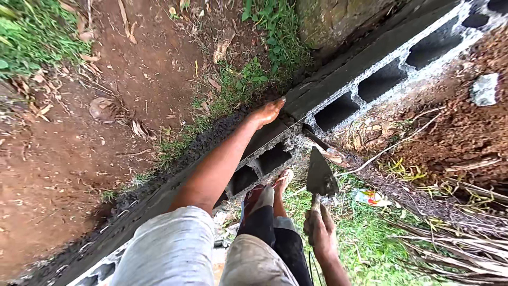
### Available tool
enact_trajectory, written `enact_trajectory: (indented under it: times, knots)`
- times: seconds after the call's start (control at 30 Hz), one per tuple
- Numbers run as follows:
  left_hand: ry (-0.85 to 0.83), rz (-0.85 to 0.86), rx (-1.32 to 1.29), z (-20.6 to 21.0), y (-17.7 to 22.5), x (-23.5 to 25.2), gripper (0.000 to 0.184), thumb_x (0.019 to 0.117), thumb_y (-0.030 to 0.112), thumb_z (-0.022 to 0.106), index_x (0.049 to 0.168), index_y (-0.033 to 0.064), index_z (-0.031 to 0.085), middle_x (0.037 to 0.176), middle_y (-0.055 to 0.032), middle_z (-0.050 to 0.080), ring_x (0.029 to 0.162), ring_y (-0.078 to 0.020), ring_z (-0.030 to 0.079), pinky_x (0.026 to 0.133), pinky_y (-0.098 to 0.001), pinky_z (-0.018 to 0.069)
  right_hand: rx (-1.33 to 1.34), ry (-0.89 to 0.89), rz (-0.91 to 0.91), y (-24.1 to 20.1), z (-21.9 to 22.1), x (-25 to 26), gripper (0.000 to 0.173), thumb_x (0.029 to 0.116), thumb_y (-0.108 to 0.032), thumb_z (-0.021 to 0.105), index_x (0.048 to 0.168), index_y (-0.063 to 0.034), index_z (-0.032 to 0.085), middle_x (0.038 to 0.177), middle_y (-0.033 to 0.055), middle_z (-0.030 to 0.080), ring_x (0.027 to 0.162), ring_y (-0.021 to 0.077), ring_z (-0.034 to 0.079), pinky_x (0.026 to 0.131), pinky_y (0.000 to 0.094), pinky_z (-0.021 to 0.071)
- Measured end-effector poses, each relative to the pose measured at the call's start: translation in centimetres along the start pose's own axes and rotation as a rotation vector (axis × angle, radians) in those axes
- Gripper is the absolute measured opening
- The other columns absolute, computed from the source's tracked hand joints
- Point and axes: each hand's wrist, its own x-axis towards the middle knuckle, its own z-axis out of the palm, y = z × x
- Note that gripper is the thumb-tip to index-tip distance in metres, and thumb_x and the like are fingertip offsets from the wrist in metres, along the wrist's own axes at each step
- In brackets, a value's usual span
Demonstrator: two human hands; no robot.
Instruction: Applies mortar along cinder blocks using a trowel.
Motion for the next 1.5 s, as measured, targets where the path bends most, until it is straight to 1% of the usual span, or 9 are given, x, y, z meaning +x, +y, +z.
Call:
enact_trajectory:
  times: [0.27,0.47,0.57,0.73,0.9,1.0,1.07,1.23,1.5]
  knots:
    - [0.035,0.021,-0.06,0.3,1.3,-3.3,0.065,0.1107,0.052,0.024,0.155,0.0078,0.043,0.147,-0.0169,0.056,0.134,-0.0266,0.056,0.114,-0.0497,0.0413,0.079,-0.014,-0.016,0.5,0.3,-1.3,0.044,0.1068,-0.024,0.04,0.142,0.0022,0.045,0.076,0.0046,0.061,0.049,0.0114,0.053,0.045,0.0283,0.0492]
    - [0.187,-0.094,0.198,0.6,7.0,-10.5,0.053,0.1094,0.026,0.049,0.159,0.0142,0.034,0.16,-0.0056,0.042,0.145,-0.0159,0.042,0.121,-0.0393,0.0346,0.148,-0.044,-0.036,1.6,0.2,-1.3,0.048,0.1059,-0.025,0.041,0.146,0.0019,0.043,0.083,0.0066,0.064,0.056,0.0144,0.058,0.051,0.0327,0.0536]
    - [0.369,0.263,0.506,0.5,4.4,-13.8,0.06,0.0991,0.034,0.066,0.151,0.01,0.048,0.153,-0.0103,0.052,0.141,-0.0206,0.049,0.117,-0.0435,0.0421,0.339,-0.121,0.036,1.2,0.7,-0.2,0.043,0.1104,-0.024,0.034,0.145,0.0006,0.044,0.087,0.0065,0.064,0.061,0.0148,0.061,0.055,0.0318,0.0558]
    - [0.499,0.383,1.016,5.1,3.7,-18.4,0.056,0.0908,0.034,0.077,0.139,0.0091,0.062,0.14,-0.0163,0.059,0.134,-0.037,0.05,0.111,-0.0544,0.041,0.295,-0.204,0.211,3.2,1.8,3.9,0.045,0.1138,-0.033,0.031,0.14,-0.0055,0.054,0.089,0.0095,0.064,0.069,0.0171,0.062,0.065,0.0354,0.0558]
    - [0.498,0.362,1.222,8.4,3.0,-18.2,0.057,0.0919,0.036,0.076,0.138,0.0055,0.062,0.128,-0.0198,0.066,0.122,-0.0405,0.058,0.104,-0.0557,0.0447,0.309,-0.242,0.073,7.5,2.9,6.4,0.043,0.1088,-0.04,0.05,0.135,-0.0062,0.054,0.081,0.0121,0.062,0.062,0.0215,0.061,0.062,0.0404,0.0564]
    - [0.507,0.325,1.264,9.2,2.7,-17.2,0.06,0.092,0.036,0.076,0.14,0.004,0.06,0.13,-0.0226,0.065,0.123,-0.0424,0.059,0.104,-0.0572,0.0455,0.087,-0.269,0.009,8.1,1.7,7.9,0.049,0.1078,-0.037,0.053,0.144,-0.0048,0.054,0.122,0.0265,0.066,0.105,0.0401,0.068,0.093,0.0607,0.053]
    - [0.515,0.278,1.28,9.9,2.7,-16.5,0.061,0.0916,0.035,0.077,0.141,0.0052,0.059,0.13,-0.0217,0.065,0.122,-0.0416,0.059,0.102,-0.0574,0.0468,0.016,-0.249,-0.015,8.7,1.8,8.9,0.052,0.1069,-0.039,0.054,0.147,-0.0056,0.052,0.125,0.0287,0.065,0.111,0.0451,0.066,0.095,0.0657,0.0508]
    - [0.538,0.26,1.273,10.6,2.1,-15.0,0.055,0.0937,0.029,0.076,0.14,0.0044,0.059,0.122,-0.0188,0.068,0.112,-0.0344,0.065,0.096,-0.052,0.0524,0.19,-0.431,-0.123,10.3,3.2,12.8,0.044,0.101,-0.04,0.066,0.128,-0.0054,0.065,0.107,0.0207,0.069,0.091,0.0339,0.068,0.084,0.058,0.055]
    - [0.613,0.349,1.245,11.5,1.7,-14.5,0.036,0.0982,0.022,0.069,0.128,0.0025,0.066,0.114,-0.0184,0.07,0.099,-0.0245,0.07,0.087,-0.0402,0.0579,-0.07,-0.487,-0.161,6.5,2.9,12.6,0.044,0.1037,-0.031,0.061,0.135,-0.0006,0.059,0.123,0.0254,0.066,0.117,0.0421,0.064,0.101,0.0626,0.0483]
